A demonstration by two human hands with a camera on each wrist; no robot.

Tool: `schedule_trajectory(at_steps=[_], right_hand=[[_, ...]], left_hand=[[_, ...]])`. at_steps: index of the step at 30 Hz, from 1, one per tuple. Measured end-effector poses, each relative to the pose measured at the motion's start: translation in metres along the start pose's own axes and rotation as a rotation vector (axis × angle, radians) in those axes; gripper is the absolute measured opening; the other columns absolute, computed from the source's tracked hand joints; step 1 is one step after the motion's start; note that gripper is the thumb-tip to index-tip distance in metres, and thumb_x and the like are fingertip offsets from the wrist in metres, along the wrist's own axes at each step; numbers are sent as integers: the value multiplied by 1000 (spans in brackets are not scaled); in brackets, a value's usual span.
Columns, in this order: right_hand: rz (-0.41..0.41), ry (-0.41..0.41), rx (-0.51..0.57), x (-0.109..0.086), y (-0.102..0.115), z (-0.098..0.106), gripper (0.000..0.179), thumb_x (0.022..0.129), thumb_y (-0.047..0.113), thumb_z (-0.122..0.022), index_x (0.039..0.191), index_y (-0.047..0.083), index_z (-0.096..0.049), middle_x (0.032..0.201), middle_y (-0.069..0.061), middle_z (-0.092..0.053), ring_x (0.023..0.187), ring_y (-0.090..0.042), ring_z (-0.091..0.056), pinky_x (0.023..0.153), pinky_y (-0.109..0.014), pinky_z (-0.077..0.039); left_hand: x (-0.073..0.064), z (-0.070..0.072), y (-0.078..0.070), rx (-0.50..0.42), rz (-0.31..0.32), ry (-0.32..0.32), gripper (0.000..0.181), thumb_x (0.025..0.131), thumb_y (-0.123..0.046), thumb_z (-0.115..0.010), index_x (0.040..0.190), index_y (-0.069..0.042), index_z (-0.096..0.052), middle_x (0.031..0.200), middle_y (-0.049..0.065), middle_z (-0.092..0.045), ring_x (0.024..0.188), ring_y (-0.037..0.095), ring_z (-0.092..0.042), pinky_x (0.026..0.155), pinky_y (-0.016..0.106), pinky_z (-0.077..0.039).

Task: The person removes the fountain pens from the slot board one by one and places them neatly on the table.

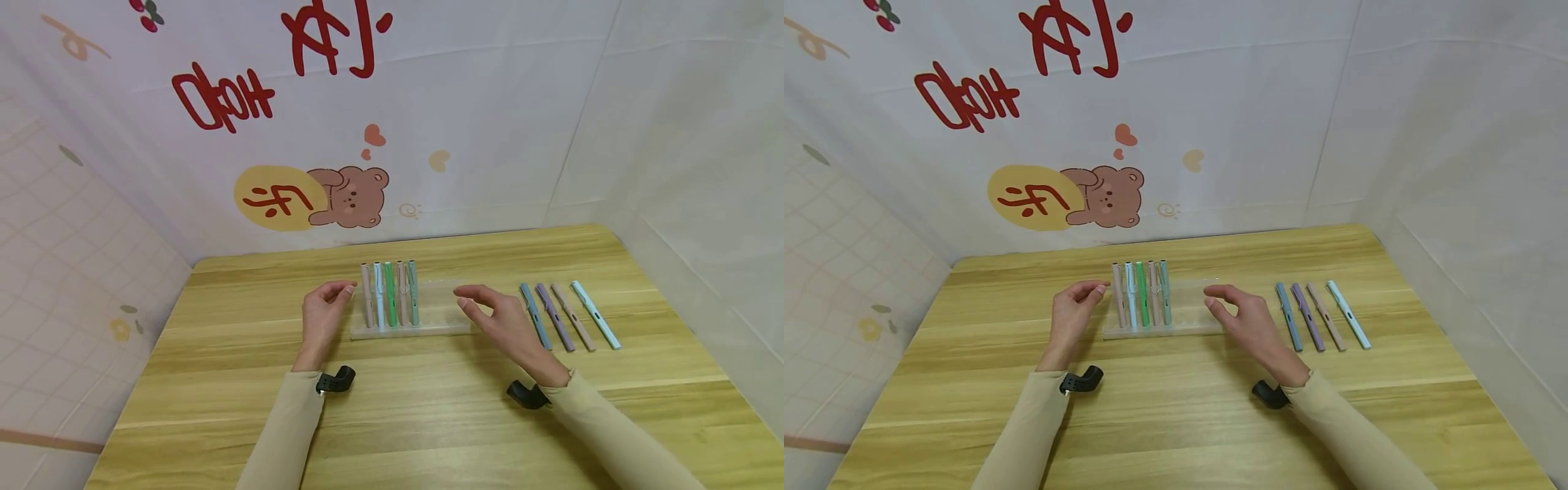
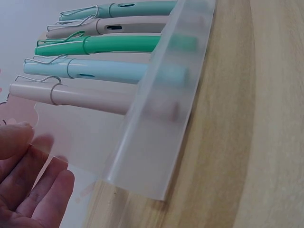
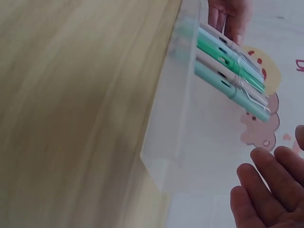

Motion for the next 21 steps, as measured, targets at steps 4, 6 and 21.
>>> schedule_trajectory(at_steps=[4, 6, 21], right_hand=[[-27, 37, 21, 4, 0, -15, 31, 105, 28, -64, 128, 8, -72, 125, -8, -73, 118, -28, -67, 98, -54, -53], [-45, 55, 25, 6, 0, -22, 33, 105, 30, -64, 129, 8, -71, 126, -7, -73, 120, -28, -67, 100, -54, -52], [-129, 190, 143, 16, -1, -70, 40, 105, 25, -65, 136, -1, -64, 132, -18, -68, 118, -34, -67, 98, -49, -55]], left_hand=[[-1, 0, -1, 2, -2, -1, 18, 101, -13, -70, 110, 0, -77, 112, 13, -77, 104, 24, -71, 82, 15, -52], [-1, 1, -1, 3, -2, -2, 18, 101, -14, -70, 110, -1, -77, 112, 13, -77, 104, 24, -71, 82, 15, -52], [0, 0, 0, -1, -9, -2, 18, 101, -14, -70, 110, 0, -77, 113, 13, -76, 105, 24, -71, 83, 15, -52]])
Point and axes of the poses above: each hand's wrist, its own x-axis towards the middle knuckle, its own z-axis out of the back of the hand, y = z × x, the point moved 10 cm from there along x, towards the middle knuckle
